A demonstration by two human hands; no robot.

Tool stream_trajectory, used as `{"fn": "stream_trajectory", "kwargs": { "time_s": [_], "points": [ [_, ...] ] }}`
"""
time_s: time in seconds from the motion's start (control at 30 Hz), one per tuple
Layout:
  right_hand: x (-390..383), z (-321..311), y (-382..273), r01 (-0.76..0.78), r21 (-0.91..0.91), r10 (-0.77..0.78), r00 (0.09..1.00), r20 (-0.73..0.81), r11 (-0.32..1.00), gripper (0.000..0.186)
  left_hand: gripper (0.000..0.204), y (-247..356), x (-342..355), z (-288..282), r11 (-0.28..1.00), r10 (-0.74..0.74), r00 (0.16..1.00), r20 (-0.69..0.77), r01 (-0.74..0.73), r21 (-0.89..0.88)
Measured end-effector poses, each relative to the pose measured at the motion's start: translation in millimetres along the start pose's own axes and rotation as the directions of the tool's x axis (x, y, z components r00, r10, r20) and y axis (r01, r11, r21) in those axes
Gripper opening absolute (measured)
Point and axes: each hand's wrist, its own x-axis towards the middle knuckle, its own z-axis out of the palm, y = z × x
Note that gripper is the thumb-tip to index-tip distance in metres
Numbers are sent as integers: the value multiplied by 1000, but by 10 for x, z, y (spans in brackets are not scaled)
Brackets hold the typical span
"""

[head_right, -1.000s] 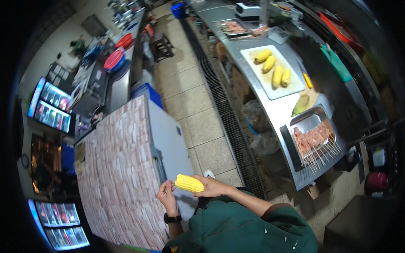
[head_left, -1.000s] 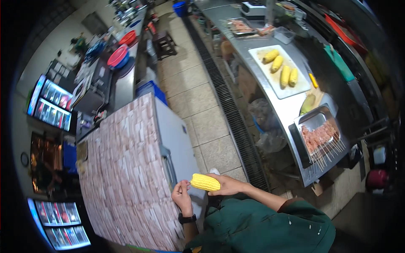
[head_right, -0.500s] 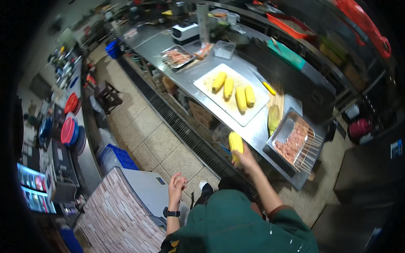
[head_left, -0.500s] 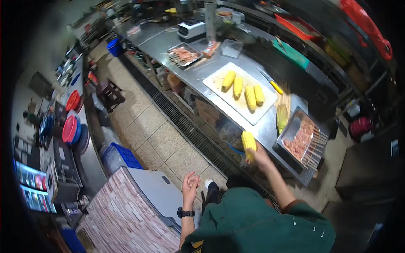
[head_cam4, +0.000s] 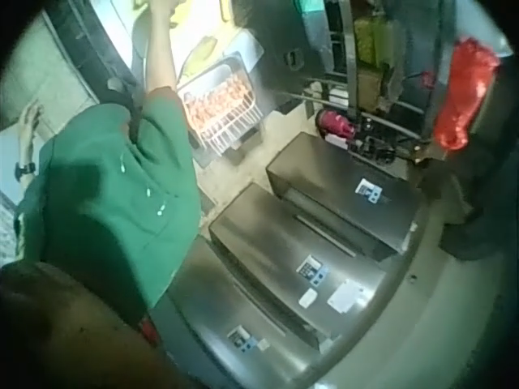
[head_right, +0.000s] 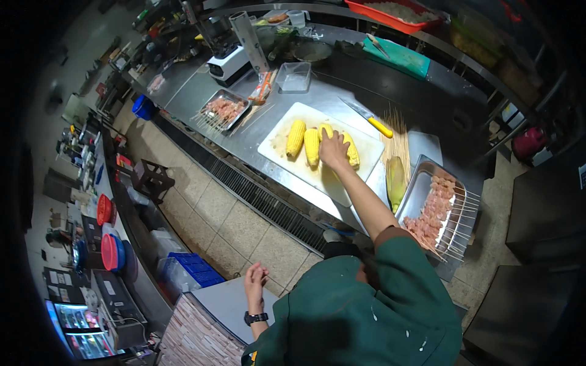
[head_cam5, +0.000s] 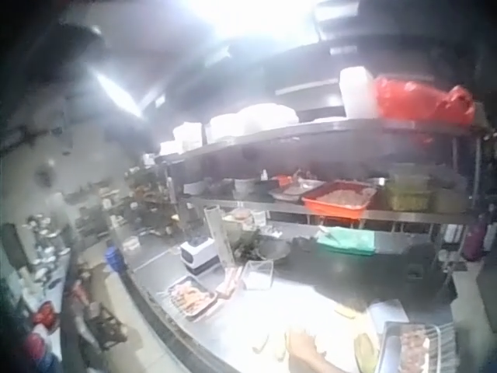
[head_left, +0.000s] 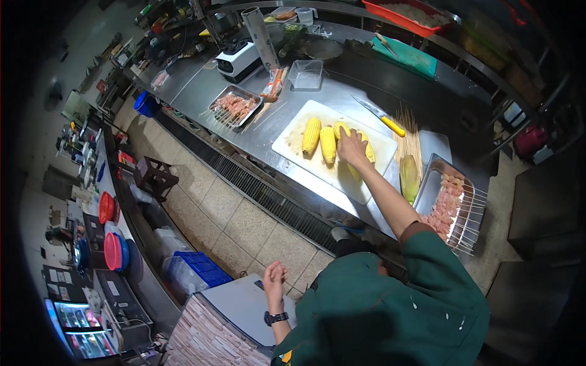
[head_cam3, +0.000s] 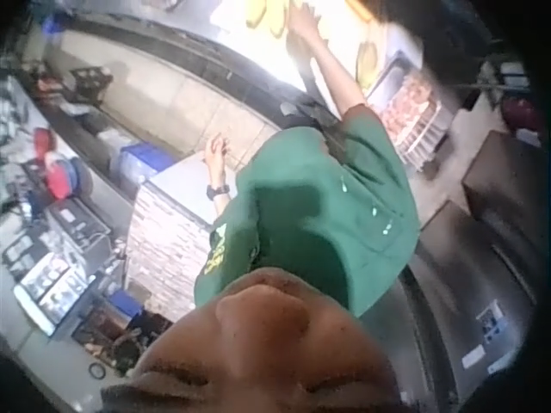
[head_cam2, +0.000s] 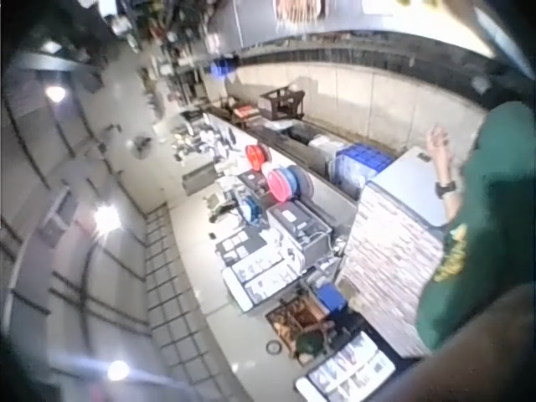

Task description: Peeling the husks off ears of corn in a commercial kitchen prep area.

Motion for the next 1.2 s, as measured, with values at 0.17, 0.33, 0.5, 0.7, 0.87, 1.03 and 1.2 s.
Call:
{"fn": "stream_trajectory", "kwargs": {
  "time_s": [0.17, 0.33, 0.5, 0.7, 0.87, 1.03, 1.2],
  "points": [
    [255, 190, 60, 74, -102, -69, 996, 56, 992, 54, 30, 384, 181, 691, 997, -35, 993, 115, 26, 79],
    [-8, -193, 310, 155, 157, -162, 986, 31, 975, 57, 35, 698, 521, 1161, 968, 13, 973, 231, -70, 240],
    [-505, -730, 1227, -47, 213, 79, 987, -143, 976, 50, 40, 874, 903, 1368, 901, 156, 965, 212, -227, 371],
    [-810, -854, 1906, -333, -117, 348, 927, 141, 936, 80, 41, 1235, 1399, 1843, 834, 170, 929, 329, -313, 453],
    [-762, -598, 1919, -357, 11, 351, 922, 164, 934, 98, 35, 1363, 1288, 2351, 825, 123, 855, 504, -370, 427],
    [-855, -1022, 1695, -362, 184, 367, 930, 6, 914, 90, 32, 1285, 1024, 2323, 905, 52, 852, 522, -261, 336],
    [-668, -1401, 1220, -82, 646, 50, 996, 68, 759, 80, 31, 1525, 905, 2330, 957, 9, 837, 548, -165, 237]
  ]
}}
